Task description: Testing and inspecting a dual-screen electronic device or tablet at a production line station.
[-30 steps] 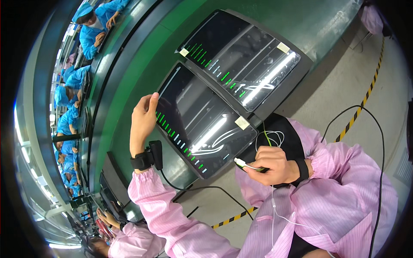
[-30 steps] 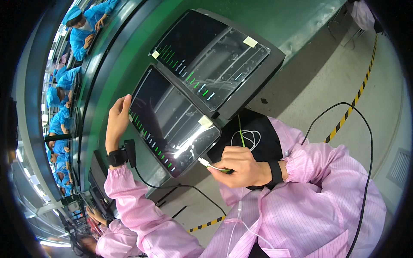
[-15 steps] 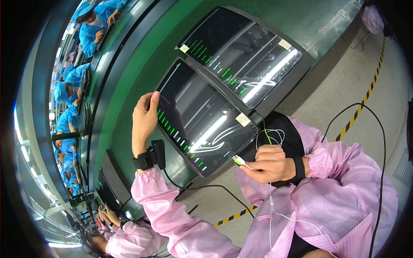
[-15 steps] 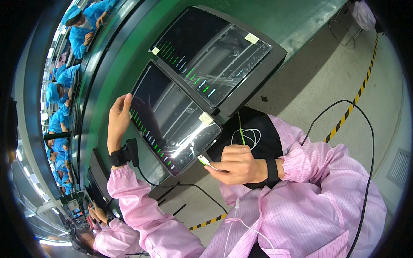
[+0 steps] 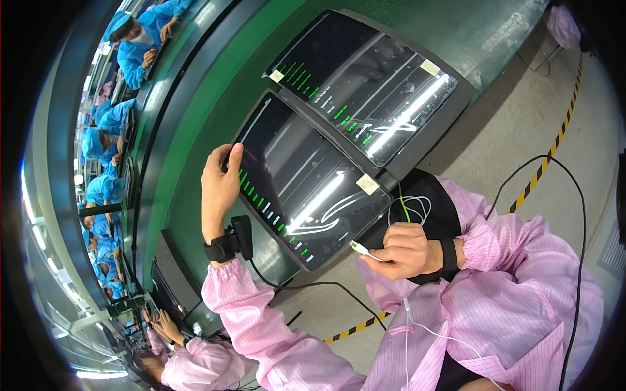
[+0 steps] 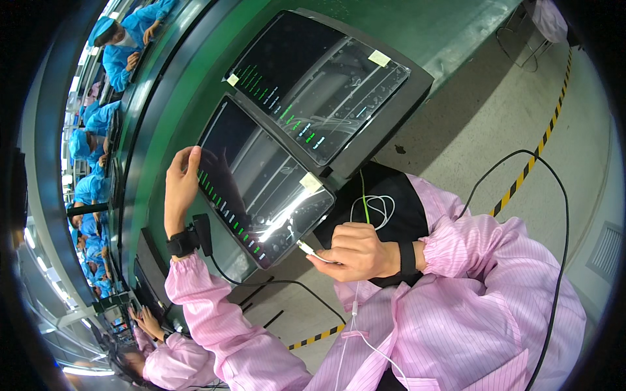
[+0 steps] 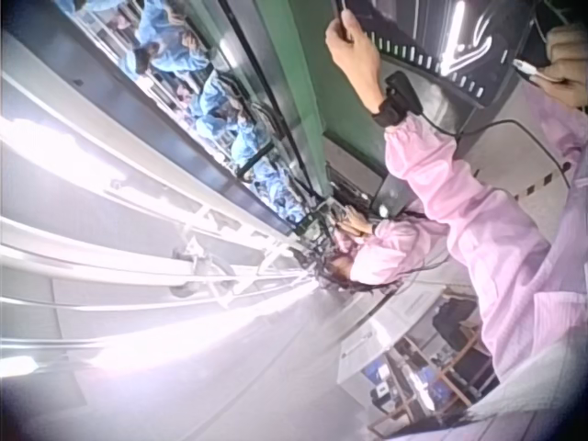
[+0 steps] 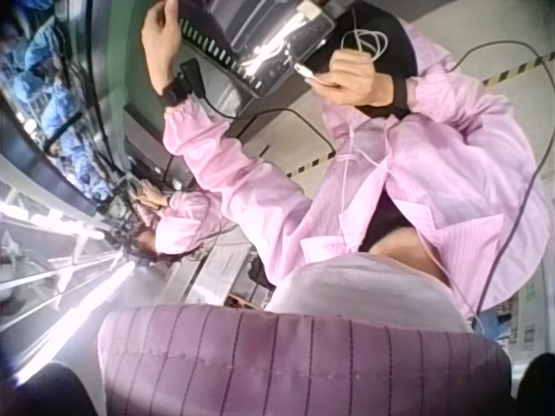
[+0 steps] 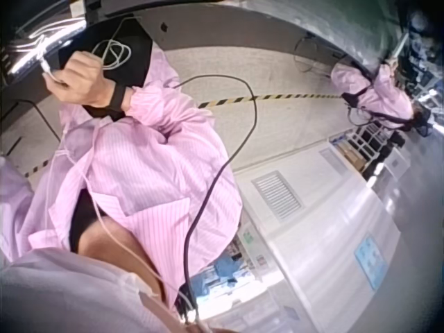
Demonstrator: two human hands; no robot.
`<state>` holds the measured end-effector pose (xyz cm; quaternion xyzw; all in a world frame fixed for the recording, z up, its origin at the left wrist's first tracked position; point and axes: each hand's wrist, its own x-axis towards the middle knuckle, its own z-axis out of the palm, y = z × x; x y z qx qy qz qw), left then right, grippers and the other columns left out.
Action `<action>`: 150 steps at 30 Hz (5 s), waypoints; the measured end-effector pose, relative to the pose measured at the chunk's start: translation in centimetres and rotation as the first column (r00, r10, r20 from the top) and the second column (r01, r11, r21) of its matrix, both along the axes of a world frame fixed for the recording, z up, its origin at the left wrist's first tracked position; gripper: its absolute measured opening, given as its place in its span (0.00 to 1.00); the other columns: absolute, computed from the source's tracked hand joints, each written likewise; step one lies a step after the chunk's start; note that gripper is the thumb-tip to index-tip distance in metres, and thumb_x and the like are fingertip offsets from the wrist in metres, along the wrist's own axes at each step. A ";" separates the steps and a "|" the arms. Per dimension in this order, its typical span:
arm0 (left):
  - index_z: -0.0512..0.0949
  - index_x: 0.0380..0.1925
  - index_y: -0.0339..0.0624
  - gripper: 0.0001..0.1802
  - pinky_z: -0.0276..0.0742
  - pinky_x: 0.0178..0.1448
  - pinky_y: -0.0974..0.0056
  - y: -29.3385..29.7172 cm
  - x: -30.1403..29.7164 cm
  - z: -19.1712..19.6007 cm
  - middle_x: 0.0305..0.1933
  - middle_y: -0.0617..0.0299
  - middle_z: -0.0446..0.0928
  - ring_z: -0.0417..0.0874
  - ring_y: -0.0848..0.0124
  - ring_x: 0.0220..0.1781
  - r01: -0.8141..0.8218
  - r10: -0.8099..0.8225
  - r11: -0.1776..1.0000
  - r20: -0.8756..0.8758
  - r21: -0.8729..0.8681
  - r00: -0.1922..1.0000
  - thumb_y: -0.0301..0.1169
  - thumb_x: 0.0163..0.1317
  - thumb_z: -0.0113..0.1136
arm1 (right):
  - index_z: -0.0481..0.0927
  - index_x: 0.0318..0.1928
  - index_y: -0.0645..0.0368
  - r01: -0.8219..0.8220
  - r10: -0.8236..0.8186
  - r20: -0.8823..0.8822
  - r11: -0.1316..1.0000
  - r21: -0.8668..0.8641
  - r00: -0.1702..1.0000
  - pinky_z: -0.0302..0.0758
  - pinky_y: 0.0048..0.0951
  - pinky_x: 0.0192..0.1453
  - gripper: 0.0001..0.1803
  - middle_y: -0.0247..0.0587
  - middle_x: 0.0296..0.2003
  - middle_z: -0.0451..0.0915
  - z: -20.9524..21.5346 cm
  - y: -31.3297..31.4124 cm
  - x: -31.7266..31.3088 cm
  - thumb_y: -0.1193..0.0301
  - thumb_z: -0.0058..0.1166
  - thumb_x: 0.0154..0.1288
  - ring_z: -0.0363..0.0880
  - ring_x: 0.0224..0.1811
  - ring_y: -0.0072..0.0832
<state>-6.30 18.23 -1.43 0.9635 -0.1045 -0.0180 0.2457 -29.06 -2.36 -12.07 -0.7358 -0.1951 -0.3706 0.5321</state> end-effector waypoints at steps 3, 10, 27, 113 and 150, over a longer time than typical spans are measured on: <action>0.75 0.46 0.32 0.28 0.70 0.54 0.62 0.2 0.0 -0.4 0.44 0.48 0.78 0.79 0.61 0.48 0.007 -0.007 1.000 0.009 -0.016 1.000 0.49 0.62 0.54 | 0.77 0.19 0.57 0.002 -0.001 0.005 1.000 -0.016 1.000 0.54 0.23 0.16 0.10 0.28 0.13 0.61 -0.2 0.1 0.0 0.77 0.68 0.41 0.60 0.13 0.21; 0.72 0.50 0.31 0.30 0.69 0.58 0.61 0.1 -0.1 -0.3 0.48 0.45 0.76 0.77 0.58 0.53 0.012 -0.011 1.000 0.023 -0.024 1.000 0.49 0.60 0.56 | 0.76 0.21 0.57 0.011 -0.010 0.037 0.999 -0.034 0.999 0.54 0.22 0.16 0.10 0.28 0.14 0.61 -0.3 0.5 0.2 0.77 0.67 0.42 0.60 0.14 0.21; 0.63 0.58 0.34 0.41 0.68 0.59 0.57 0.0 -0.7 -0.2 0.52 0.41 0.74 0.75 0.53 0.56 0.001 -0.001 1.000 0.037 -0.019 0.999 0.51 0.53 0.63 | 0.75 0.21 0.59 -0.034 0.032 -0.042 0.998 -0.048 0.999 0.57 0.24 0.17 0.10 0.31 0.14 0.63 -0.1 0.2 0.7 0.78 0.67 0.42 0.62 0.15 0.25; 0.63 0.57 0.27 0.45 0.63 0.64 0.56 -17.1 5.9 1.8 0.58 0.35 0.67 0.67 0.48 0.63 0.309 -0.299 0.939 -0.083 0.152 0.951 0.58 0.55 0.56 | 0.81 0.28 0.65 0.243 -0.119 -0.523 0.954 0.175 0.844 0.68 0.20 0.24 0.03 0.36 0.24 0.76 2.8 -13.5 2.5 0.78 0.61 0.54 0.73 0.21 0.18; 0.47 0.66 0.30 0.65 0.47 0.73 0.58 -16.9 5.2 2.4 0.70 0.40 0.49 0.48 0.54 0.73 0.536 -0.492 0.826 -0.238 0.176 0.837 0.50 0.34 0.76 | 0.70 0.54 0.64 -0.855 0.799 -0.539 0.454 0.250 0.266 0.74 0.33 0.45 0.20 0.49 0.45 0.76 5.3 -17.0 -0.2 0.82 0.44 0.59 0.77 0.44 0.40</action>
